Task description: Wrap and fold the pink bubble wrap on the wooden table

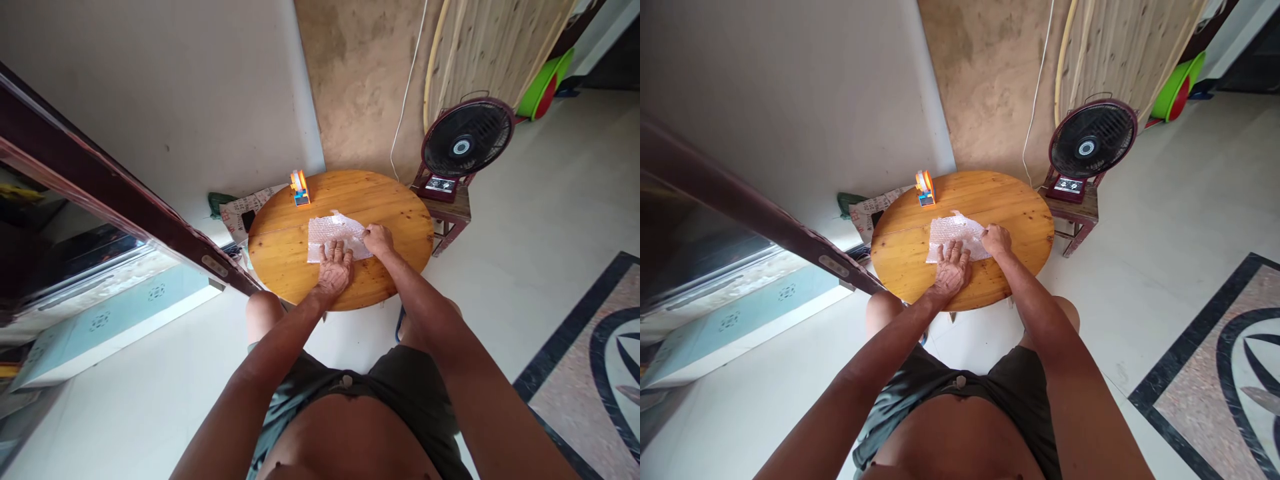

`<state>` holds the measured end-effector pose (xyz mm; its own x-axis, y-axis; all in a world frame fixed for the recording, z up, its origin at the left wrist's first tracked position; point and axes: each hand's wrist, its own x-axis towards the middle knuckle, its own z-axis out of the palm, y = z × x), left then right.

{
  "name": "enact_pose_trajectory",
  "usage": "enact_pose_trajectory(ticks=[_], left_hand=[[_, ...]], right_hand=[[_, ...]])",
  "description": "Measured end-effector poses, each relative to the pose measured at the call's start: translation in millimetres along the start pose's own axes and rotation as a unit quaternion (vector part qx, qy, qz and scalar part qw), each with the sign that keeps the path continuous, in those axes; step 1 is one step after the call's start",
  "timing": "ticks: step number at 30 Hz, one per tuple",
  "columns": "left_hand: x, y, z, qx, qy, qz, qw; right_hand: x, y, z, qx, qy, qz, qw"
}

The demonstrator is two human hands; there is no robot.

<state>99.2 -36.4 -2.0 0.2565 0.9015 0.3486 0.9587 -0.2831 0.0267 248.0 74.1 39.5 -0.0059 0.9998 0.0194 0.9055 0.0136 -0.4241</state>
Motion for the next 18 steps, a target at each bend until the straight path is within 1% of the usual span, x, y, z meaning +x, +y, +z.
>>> enact_pose_trajectory(ticks=[5, 8, 11, 13, 15, 18], left_hand=[[-0.8, -0.4, -0.1, -0.004, 0.001, -0.002, 1.000], [-1.1, -0.4, 0.2, -0.008, 0.000, 0.000, 1.000], [-0.7, 0.4, -0.5, -0.010, 0.001, -0.002, 1.000], [-0.4, 1.2, -1.7, -0.009, 0.001, -0.003, 1.000], [-0.3, 1.7, -3.3, -0.006, -0.005, -0.002, 1.000], [-0.3, 1.7, -5.1, -0.001, -0.018, 0.003, 1.000]], right_hand=[[-9.4, 9.0, 4.7, 0.059, 0.049, -0.007, 0.997], [-19.8, 19.3, 8.2, 0.078, 0.067, -0.042, 0.994], [-28.7, 25.9, 7.8, 0.068, 0.034, -0.103, 0.992], [-31.8, 25.8, 5.1, 0.052, 0.010, -0.130, 0.990], [-31.8, 22.4, 1.6, 0.033, -0.004, -0.135, 0.990], [-26.7, 14.2, -3.2, 0.008, -0.035, -0.112, 0.993]])
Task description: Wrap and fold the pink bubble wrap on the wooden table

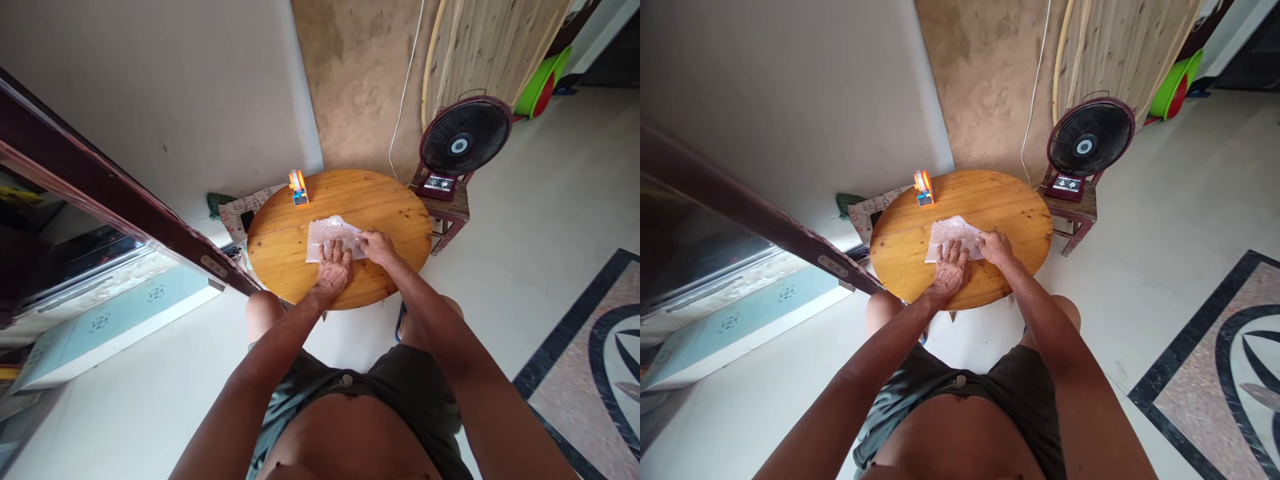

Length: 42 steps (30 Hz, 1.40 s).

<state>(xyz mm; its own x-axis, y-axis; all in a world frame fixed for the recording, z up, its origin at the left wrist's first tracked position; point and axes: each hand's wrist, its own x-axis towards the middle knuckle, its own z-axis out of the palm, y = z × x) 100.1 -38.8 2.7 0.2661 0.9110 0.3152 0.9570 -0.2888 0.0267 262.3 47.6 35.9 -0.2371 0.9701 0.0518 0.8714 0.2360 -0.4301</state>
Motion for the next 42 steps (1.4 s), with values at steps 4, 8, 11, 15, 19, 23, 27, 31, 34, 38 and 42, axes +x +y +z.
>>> enact_pose_trajectory(ticks=[4, 8, 11, 15, 19, 23, 27, 31, 34, 38, 42], left_hand=[[0.1, -0.8, 0.5, 0.007, -0.007, 0.002, 1.000], [0.4, -1.0, 1.6, 0.010, -0.008, 0.001, 1.000], [0.6, -0.2, 0.5, 0.007, -0.014, 0.002, 1.000], [0.8, 1.5, -2.3, 0.003, -0.017, -0.004, 1.000], [0.7, 2.3, -3.2, 0.003, -0.020, -0.004, 1.000], [0.3, 2.2, -2.6, 0.008, -0.018, -0.004, 1.000], [0.3, 2.3, -1.3, 0.009, -0.023, -0.007, 1.000], [1.3, 2.7, -0.4, 0.011, -0.035, -0.012, 0.999], [2.1, 3.0, -0.7, 0.015, -0.043, -0.014, 0.999], [2.3, 3.0, -1.3, 0.017, -0.051, -0.019, 0.998], [1.7, 2.9, -1.2, 0.018, -0.048, -0.017, 0.999]], right_hand=[[12.0, -6.4, -4.4, -0.007, -0.055, 0.054, 0.997], [17.7, -5.5, -6.6, -0.008, -0.088, 0.060, 0.994], [16.7, -3.2, -6.9, -0.005, -0.097, 0.050, 0.994], [14.3, -3.4, -5.8, -0.013, -0.078, 0.056, 0.995], [15.7, -6.8, -6.3, -0.030, -0.058, 0.055, 0.996], [19.5, -6.6, -7.3, -0.019, -0.103, 0.047, 0.993], [21.8, -1.1, -4.2, 0.027, -0.104, 0.073, 0.992], [22.0, 0.6, -1.7, 0.047, -0.094, 0.075, 0.992], [21.6, -2.9, -2.7, 0.027, -0.076, 0.072, 0.994], [20.2, -6.1, -4.0, 0.009, -0.089, 0.082, 0.993], [17.9, -4.4, -3.8, 0.030, -0.083, 0.093, 0.992]])
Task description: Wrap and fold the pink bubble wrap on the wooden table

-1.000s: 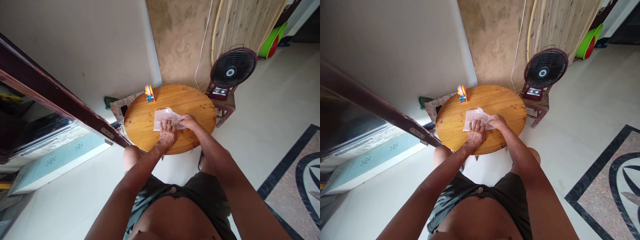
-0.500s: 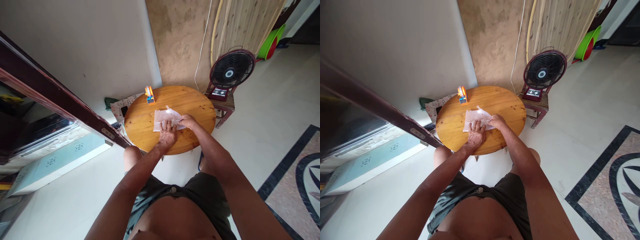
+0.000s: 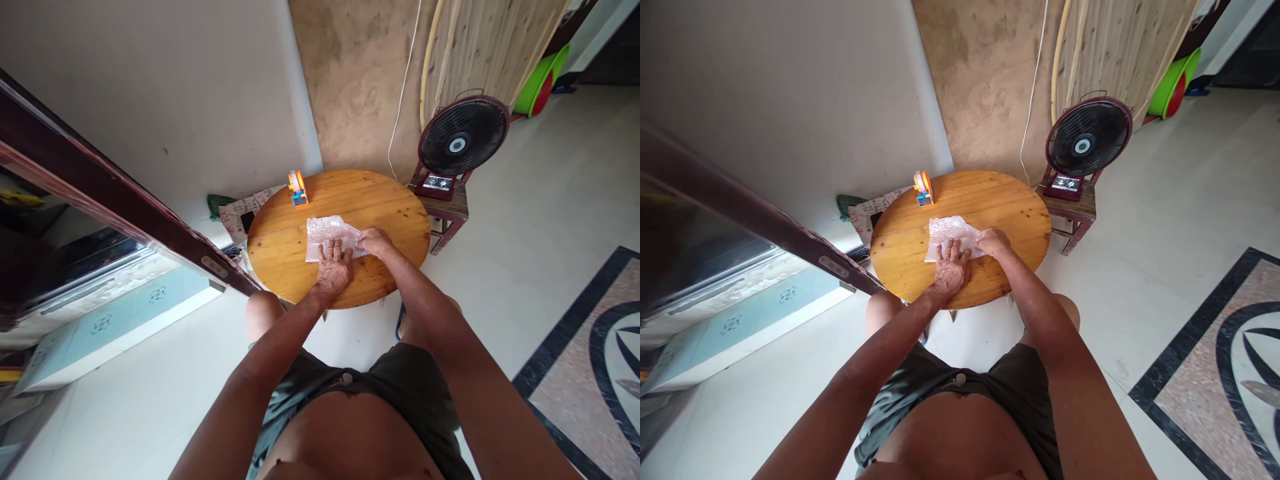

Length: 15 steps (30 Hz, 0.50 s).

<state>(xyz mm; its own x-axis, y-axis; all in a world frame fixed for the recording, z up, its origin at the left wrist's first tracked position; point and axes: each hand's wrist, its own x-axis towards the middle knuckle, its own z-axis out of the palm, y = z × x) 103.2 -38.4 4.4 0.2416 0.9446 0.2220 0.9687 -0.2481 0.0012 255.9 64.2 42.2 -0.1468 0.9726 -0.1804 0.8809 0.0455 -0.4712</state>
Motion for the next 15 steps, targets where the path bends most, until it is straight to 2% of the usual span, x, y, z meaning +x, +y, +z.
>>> enact_pose_trajectory(ticks=[5, 8, 15], left_hand=[[-0.4, 0.4, -0.4, 0.002, 0.009, 0.001, 1.000], [-0.3, 0.5, -0.8, 0.005, 0.013, 0.003, 1.000], [-0.6, 0.3, -0.8, 0.005, 0.011, 0.004, 1.000]], right_hand=[[1.1, 1.2, -0.6, -0.004, 0.017, -0.027, 0.999], [4.6, -0.3, -0.5, -0.022, 0.006, -0.041, 0.999], [5.4, -3.1, -1.3, -0.040, -0.010, -0.004, 0.999]])
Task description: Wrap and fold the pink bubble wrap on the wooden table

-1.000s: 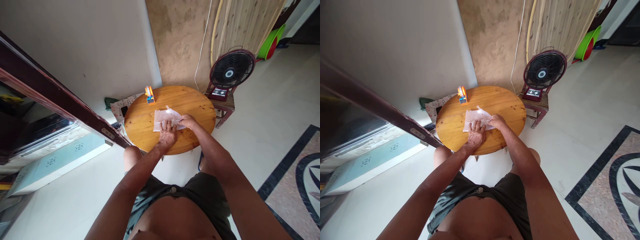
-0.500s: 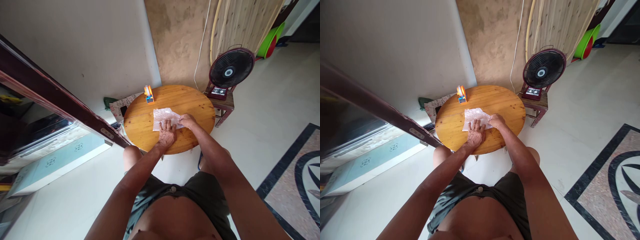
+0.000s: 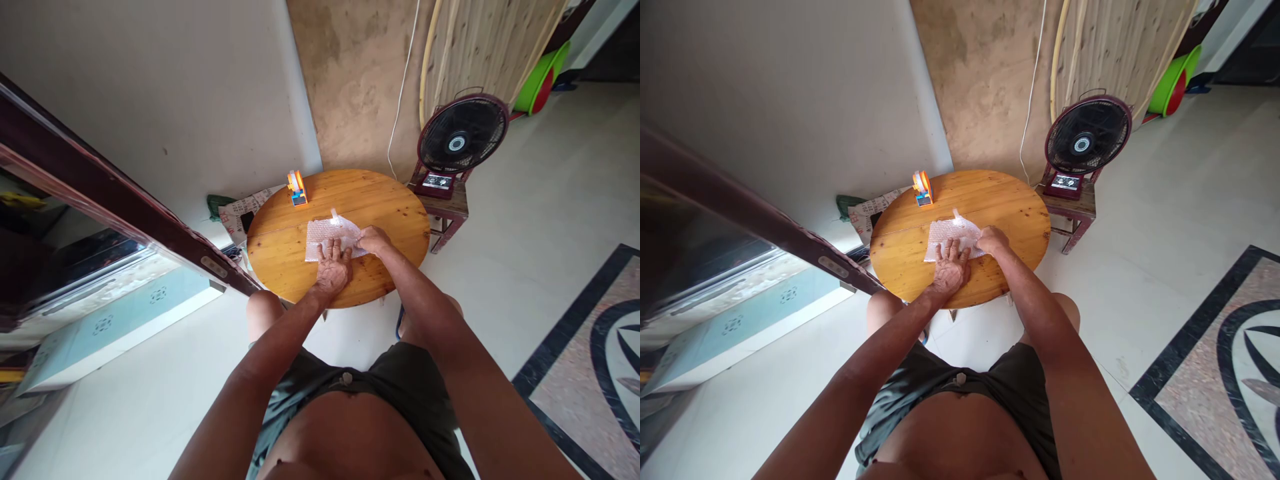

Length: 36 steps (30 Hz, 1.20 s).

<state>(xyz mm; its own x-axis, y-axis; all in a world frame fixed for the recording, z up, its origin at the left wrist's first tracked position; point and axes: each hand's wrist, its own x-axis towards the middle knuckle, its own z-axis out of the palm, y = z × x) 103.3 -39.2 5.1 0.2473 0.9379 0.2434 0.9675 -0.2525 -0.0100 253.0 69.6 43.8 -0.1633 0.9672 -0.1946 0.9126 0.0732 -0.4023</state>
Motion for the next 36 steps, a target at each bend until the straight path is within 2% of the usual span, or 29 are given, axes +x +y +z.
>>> enact_pose_trajectory(ticks=[7, 13, 18, 27, 36], left_hand=[[1.1, 2.2, -3.4, -0.003, -0.010, -0.004, 1.000], [3.3, 5.4, -10.4, -0.005, -0.028, -0.013, 1.000], [3.1, 6.4, -13.6, -0.009, -0.017, -0.007, 1.000], [4.3, 7.2, -12.5, -0.010, -0.016, -0.010, 1.000], [5.5, 14.7, -15.4, -0.018, -0.022, -0.022, 0.999]], right_hand=[[-6.8, -1.7, -0.1, 0.005, 0.035, 0.022, 0.999], [-8.8, -2.4, 1.1, -0.017, 0.049, 0.011, 0.999], [-11.5, -3.6, 1.2, -0.016, 0.060, -0.015, 0.998], [-11.3, -10.9, 10.3, 0.086, 0.072, -0.023, 0.993], [-10.8, -14.0, 20.4, 0.214, 0.077, -0.031, 0.973]])
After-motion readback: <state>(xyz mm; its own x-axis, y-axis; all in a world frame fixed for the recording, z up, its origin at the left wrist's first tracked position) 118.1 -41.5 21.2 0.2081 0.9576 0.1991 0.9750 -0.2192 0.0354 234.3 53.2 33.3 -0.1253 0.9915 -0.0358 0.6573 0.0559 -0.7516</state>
